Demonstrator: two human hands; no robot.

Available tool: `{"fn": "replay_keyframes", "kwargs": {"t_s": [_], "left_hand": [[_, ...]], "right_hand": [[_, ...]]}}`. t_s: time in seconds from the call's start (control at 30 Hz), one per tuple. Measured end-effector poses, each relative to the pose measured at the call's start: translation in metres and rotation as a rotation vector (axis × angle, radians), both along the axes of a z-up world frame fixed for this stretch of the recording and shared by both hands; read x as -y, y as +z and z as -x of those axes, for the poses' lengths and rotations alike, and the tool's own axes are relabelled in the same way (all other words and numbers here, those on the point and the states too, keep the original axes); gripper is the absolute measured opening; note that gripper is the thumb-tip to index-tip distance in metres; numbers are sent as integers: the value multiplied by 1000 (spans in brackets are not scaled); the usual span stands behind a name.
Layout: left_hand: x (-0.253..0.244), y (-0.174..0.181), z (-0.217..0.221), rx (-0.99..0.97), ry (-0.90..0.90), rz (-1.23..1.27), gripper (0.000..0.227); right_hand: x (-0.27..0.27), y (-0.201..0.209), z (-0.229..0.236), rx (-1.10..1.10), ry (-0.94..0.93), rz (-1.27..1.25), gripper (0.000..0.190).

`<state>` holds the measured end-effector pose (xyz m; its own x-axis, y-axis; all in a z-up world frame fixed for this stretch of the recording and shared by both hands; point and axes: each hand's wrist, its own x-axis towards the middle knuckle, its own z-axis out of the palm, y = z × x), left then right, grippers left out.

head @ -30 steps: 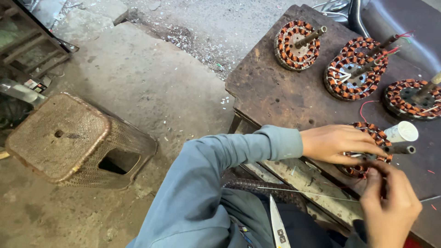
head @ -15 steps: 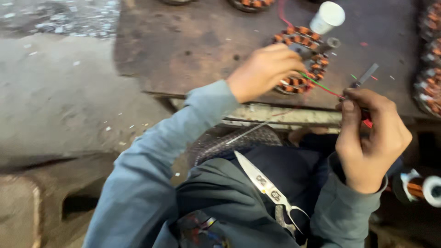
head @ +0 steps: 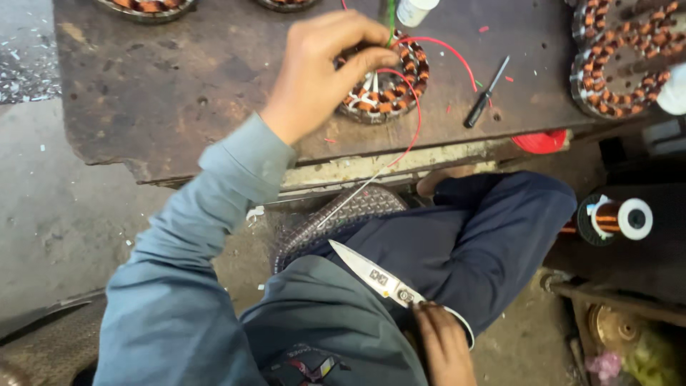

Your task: The person sits at a workbench and assembles motor stators by hand. They strip insulation from colored wires, twist them together, and secure them to the stator using shears and a screwdriver. Multiple stators are arranged on the table, and the person works on one at a time.

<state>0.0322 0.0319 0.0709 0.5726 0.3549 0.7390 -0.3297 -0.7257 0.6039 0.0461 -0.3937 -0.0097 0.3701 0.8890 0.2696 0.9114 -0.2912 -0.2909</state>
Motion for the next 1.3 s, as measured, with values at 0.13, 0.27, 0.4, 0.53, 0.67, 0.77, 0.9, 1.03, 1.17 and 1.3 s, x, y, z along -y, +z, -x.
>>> {"fn": "replay_keyframes", "kwargs": {"t_s": [0.13,0.27,0.4,0.53,0.67,0.77,0.9,1.03,1.17,1.3], "left_hand": [[-15,18,-12,-111,-166,-224,14],[-12,25,-33,-301,-182,-437,31],[-8,40,-42,-610,-125,-622,20],[-6,52,-28,-517,-144,-670,36],[1,52,-5,-580,-53,-563,26],[5,53,5,-475,-19,-492,22],[6,51,12,-453,21,-371,21],[-5,45,15,-489,-5,-188,20],[-12,38,16,-421,-49,-64,18],[-22,37,18,-393,-94,-90,9]], "right_hand": [[12,-11,5,-78,-106,-45,45],[1,-11,9,-19,-131,-23,47],[7,-8,15,6,-189,-33,47],[27,-11,16,-69,-249,-49,46],[42,-4,6,-267,-186,76,61],[39,7,-4,-391,-160,123,63],[31,25,-11,-553,-208,199,53],[22,29,-17,-549,-161,205,55],[17,23,-19,-489,-175,293,53],[9,22,-22,-374,-136,354,49]]}}
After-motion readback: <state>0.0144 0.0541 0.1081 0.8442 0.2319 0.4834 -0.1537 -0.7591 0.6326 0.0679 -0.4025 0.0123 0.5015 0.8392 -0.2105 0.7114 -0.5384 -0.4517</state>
